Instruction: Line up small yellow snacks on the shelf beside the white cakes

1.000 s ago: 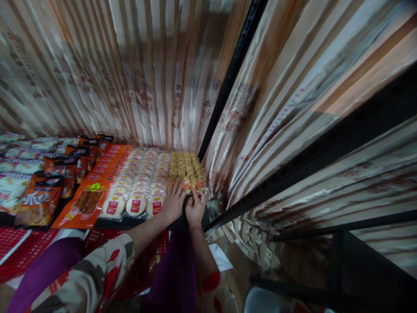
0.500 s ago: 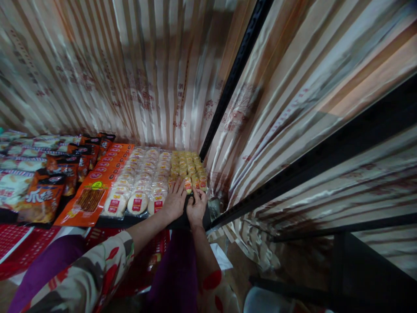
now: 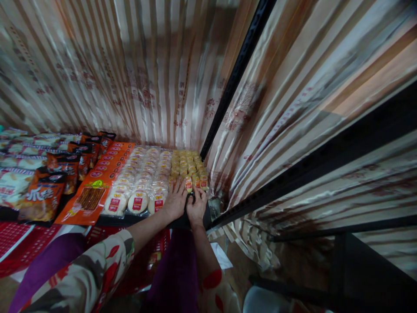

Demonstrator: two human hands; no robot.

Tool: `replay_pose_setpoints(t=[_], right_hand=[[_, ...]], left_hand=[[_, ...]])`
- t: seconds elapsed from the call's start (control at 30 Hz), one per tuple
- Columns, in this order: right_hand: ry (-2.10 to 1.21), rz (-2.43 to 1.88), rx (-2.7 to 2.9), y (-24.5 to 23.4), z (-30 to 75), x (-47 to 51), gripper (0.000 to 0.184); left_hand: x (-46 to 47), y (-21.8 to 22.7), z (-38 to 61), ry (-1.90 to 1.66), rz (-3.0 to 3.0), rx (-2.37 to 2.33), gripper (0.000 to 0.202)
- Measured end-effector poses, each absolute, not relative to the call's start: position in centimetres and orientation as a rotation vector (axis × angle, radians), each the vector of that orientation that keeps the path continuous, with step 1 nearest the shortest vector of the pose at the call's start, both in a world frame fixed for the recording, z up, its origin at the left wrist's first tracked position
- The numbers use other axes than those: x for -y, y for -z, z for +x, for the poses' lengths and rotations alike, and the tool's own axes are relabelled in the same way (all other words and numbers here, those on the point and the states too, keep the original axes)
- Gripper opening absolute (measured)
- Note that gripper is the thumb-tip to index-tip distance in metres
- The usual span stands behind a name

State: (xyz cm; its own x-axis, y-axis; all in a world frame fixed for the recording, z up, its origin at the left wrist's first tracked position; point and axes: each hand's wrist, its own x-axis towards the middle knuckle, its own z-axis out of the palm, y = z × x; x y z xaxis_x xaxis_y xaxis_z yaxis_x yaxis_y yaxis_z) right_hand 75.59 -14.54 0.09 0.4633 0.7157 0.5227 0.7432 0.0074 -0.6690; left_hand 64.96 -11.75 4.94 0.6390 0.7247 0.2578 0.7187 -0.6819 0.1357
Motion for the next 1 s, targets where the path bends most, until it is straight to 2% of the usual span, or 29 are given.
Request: replay_pose_setpoints(t=[1.0], right_hand=[[0.064, -1.757, 1.287, -0.4, 75.3, 14.6, 0.043]], left_hand=[[11.4, -5.9, 64.2, -0.333, 2.822, -1.173, 0.041]])
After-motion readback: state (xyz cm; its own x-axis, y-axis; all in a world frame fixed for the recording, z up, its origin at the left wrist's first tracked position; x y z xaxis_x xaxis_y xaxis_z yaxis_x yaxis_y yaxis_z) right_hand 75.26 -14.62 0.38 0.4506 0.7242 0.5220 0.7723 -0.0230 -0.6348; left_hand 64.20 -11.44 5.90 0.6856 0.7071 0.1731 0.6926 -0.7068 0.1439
